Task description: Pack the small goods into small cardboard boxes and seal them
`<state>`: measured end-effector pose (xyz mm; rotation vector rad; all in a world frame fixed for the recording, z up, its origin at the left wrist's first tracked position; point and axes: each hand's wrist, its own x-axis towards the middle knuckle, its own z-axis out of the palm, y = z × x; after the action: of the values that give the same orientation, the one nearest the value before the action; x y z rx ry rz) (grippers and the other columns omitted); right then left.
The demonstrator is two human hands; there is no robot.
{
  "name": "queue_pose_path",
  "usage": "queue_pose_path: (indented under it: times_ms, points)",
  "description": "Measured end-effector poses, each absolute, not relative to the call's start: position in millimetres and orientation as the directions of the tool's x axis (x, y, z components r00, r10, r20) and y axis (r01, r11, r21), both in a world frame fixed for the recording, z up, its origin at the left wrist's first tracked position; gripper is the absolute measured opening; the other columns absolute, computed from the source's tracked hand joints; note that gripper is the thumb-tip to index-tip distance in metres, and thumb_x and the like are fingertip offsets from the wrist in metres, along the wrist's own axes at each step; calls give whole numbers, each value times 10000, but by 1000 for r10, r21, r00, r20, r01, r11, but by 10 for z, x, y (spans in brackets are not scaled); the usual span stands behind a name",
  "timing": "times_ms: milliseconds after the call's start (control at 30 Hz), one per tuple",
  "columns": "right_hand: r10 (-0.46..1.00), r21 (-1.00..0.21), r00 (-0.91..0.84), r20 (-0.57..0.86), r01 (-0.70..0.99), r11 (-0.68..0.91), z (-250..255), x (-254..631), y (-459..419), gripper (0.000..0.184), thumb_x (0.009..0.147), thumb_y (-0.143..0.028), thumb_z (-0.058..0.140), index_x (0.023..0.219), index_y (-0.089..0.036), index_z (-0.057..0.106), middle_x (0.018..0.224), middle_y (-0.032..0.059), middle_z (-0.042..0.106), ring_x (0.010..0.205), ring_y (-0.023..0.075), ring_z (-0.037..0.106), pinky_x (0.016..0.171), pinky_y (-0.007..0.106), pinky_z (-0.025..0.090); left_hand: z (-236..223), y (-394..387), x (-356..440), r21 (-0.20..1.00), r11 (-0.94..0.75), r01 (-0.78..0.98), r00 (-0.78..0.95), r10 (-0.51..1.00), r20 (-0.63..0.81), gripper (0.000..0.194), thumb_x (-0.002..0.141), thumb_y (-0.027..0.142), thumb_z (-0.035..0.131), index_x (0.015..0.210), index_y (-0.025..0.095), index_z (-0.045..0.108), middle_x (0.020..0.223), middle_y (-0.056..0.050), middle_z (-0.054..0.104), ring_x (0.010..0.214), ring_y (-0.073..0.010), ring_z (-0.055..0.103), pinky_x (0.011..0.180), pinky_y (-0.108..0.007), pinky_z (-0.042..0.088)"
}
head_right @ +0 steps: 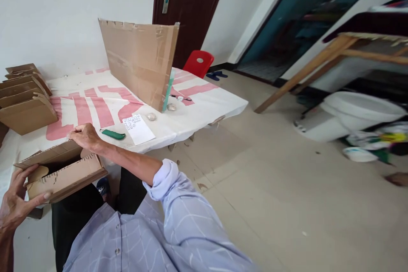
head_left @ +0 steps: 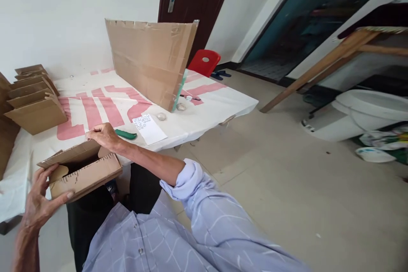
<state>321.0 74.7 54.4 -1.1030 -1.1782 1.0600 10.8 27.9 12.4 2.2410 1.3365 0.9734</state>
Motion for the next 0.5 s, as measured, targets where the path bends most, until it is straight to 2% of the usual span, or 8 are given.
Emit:
queue_pose_path:
  times_ms: [167,333,500]
  points:
    - [997,-997,39,60,-45,61,546,3319,731,177,727,-272,794,582,-206,718,605,-49,642,701,141,596,710,274,433,157,196,196,650,-484,586,333,875,351,924,719,794,934,1447,274,701,1503,-130,606,1409,-412,683,1112,-571,680]
    - [1000,-998,-20,-10,-63,-11,493,3451,770,135,664,-246,844,577,-218,744,674,-16,724,753,161,644,758,296,466,183,71,265,661,-490,568,379,869,318,981,718,775,956,1506,259,685,1566,-153,567,1488,-431,621,1197,-599,609]
    - [982,-976,-66,-178,-113,-184,501,3525,847,160,625,-210,907,604,-217,749,743,20,783,781,185,691,743,309,497,187,41,305,669,-521,531,426,846,321,965,754,769,946,1527,254,681,1534,-140,571,1461,-398,634,1218,-569,597]
